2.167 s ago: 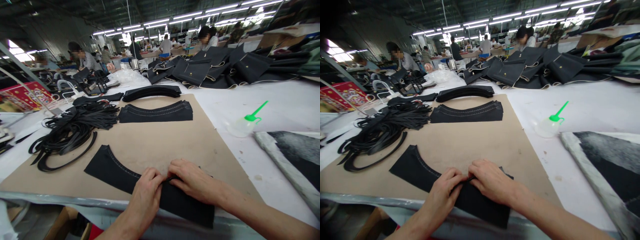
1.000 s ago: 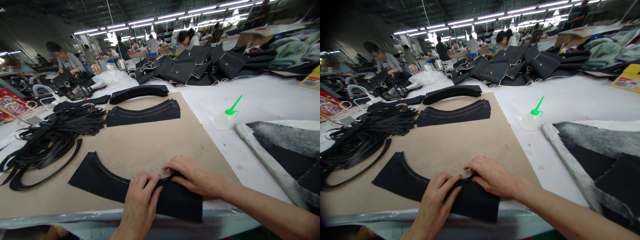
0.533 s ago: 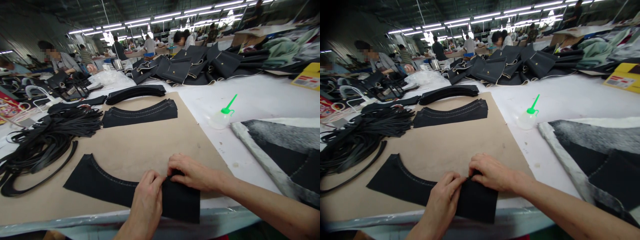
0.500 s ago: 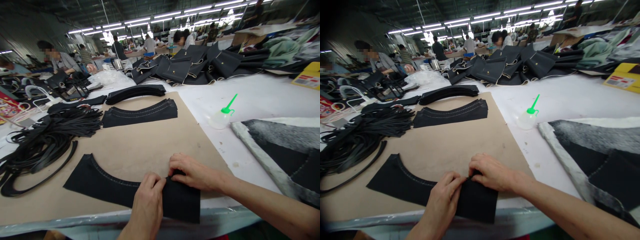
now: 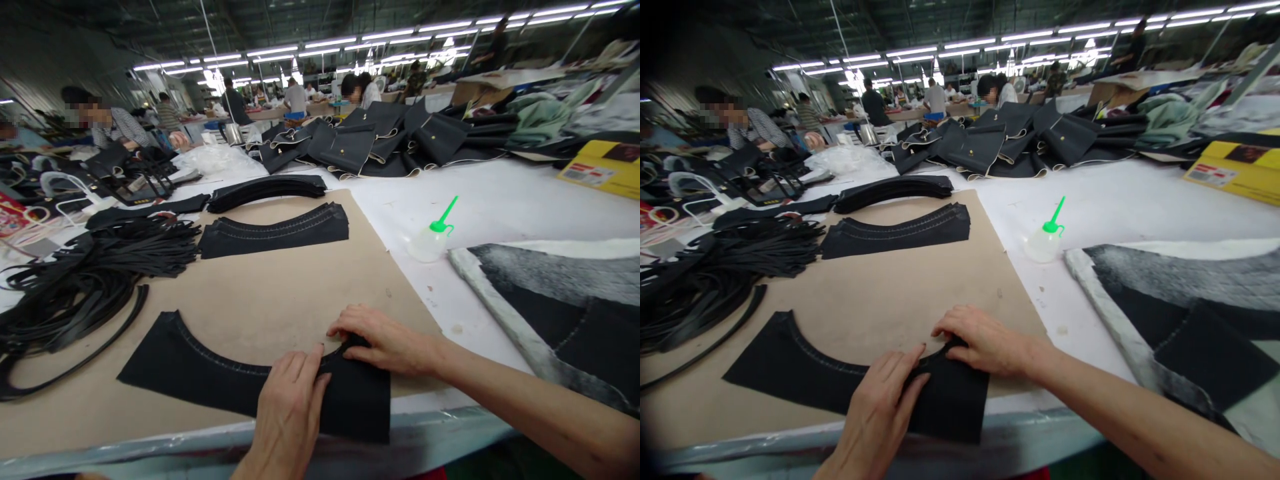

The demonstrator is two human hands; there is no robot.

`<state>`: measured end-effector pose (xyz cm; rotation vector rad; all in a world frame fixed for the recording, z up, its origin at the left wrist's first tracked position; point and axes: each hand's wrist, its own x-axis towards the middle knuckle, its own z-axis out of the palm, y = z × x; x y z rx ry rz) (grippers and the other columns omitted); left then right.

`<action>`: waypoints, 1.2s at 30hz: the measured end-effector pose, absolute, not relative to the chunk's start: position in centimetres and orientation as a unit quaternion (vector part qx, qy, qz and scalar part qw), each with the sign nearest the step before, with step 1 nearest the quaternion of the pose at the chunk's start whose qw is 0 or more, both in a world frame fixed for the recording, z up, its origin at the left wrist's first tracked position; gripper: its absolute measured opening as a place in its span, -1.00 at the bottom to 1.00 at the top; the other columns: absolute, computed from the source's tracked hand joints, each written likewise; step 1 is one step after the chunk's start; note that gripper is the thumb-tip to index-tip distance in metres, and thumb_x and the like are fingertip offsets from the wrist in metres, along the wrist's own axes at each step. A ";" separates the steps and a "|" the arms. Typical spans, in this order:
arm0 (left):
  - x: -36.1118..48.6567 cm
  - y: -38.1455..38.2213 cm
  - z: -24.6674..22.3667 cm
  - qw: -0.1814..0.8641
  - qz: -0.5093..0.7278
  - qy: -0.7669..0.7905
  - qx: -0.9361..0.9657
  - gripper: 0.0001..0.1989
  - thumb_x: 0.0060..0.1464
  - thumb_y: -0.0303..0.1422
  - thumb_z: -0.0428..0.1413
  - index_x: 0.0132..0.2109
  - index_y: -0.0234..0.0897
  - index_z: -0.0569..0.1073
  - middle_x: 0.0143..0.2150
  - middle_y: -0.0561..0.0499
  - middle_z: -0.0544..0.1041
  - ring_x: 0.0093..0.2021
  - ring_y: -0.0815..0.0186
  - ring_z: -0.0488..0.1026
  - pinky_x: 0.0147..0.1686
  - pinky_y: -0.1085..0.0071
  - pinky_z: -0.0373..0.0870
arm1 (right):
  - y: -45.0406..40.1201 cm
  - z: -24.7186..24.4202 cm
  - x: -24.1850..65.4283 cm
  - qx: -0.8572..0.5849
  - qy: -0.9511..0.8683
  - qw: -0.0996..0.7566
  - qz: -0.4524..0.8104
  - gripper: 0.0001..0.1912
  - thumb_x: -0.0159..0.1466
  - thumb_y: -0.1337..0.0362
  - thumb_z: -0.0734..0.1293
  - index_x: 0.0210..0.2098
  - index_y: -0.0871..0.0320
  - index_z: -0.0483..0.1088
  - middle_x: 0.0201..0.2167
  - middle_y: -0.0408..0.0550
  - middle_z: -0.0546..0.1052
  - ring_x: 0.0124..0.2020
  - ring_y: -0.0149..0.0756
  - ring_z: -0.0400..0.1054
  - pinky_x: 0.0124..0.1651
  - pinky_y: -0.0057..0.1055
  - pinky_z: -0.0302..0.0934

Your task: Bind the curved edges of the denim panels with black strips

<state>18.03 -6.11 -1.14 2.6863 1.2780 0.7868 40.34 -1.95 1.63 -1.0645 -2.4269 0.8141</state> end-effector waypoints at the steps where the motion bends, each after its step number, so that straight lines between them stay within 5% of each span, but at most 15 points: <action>1: 18.4 -5.9 -0.9 0.037 0.244 0.429 0.869 -0.77 0.18 -0.47 0.00 -0.03 -0.30 0.42 -0.32 -0.03 0.46 -0.31 0.21 0.40 -0.30 0.28 0.40 | -1.9 1.7 40.4 -0.379 -0.863 0.176 0.283 -0.72 0.19 0.47 0.37 -0.10 0.17 0.37 -0.19 -0.05 0.42 -0.12 -0.24 0.27 -0.03 -0.31 0.15; 4: 19.3 -5.4 -0.2 0.070 0.208 0.458 0.861 -0.81 0.13 -0.52 0.01 -0.19 -0.22 0.48 -0.35 0.00 0.41 -0.30 0.21 0.38 -0.27 0.24 0.39 | -1.8 1.8 40.6 -0.384 -0.867 0.167 0.270 -0.83 0.18 0.48 0.37 -0.24 0.17 0.41 -0.28 -0.08 0.41 -0.18 -0.25 0.28 -0.08 -0.33 0.16; 11: 20.5 -4.9 0.2 0.204 0.214 0.427 0.854 -0.66 0.11 -0.64 -0.12 -0.12 -0.28 0.46 -0.24 -0.05 0.43 -0.19 0.23 0.39 -0.18 0.27 0.42 | -2.0 1.4 41.1 -0.369 -0.868 0.194 0.270 -0.89 0.22 0.47 0.34 -0.29 0.16 0.42 -0.30 -0.11 0.40 -0.19 -0.30 0.28 -0.08 -0.35 0.16; 15: 20.8 -5.5 -0.4 0.162 0.208 0.410 0.873 -0.67 0.14 -0.61 -0.14 -0.15 -0.32 0.48 -0.28 -0.08 0.44 -0.24 0.21 0.40 -0.25 0.27 0.45 | -2.5 1.5 41.4 -0.363 -0.875 0.197 0.254 -0.90 0.28 0.44 0.29 -0.29 0.17 0.44 -0.30 -0.08 0.41 -0.19 -0.28 0.27 -0.08 -0.32 0.15; 20: 20.5 -6.6 -1.6 0.072 0.230 0.372 0.896 -0.59 0.09 -0.63 -0.14 0.05 -0.41 0.39 -0.21 -0.13 0.45 -0.19 0.19 0.39 -0.16 0.25 0.47 | -3.1 1.4 42.0 -0.362 -0.881 0.193 0.235 -0.86 0.33 0.41 0.24 -0.23 0.17 0.44 -0.26 -0.04 0.42 -0.16 -0.26 0.26 -0.06 -0.28 0.13; 36: 21.0 -6.1 -1.4 0.083 0.190 0.400 0.893 -0.55 0.12 -0.61 -0.15 0.10 -0.30 0.40 -0.22 -0.09 0.39 -0.20 0.20 0.32 -0.18 0.25 0.43 | -3.5 1.0 42.9 -0.366 -0.892 0.185 0.191 -0.79 0.35 0.42 0.17 -0.17 0.18 0.44 -0.25 0.00 0.44 -0.17 -0.25 0.26 -0.05 -0.25 0.11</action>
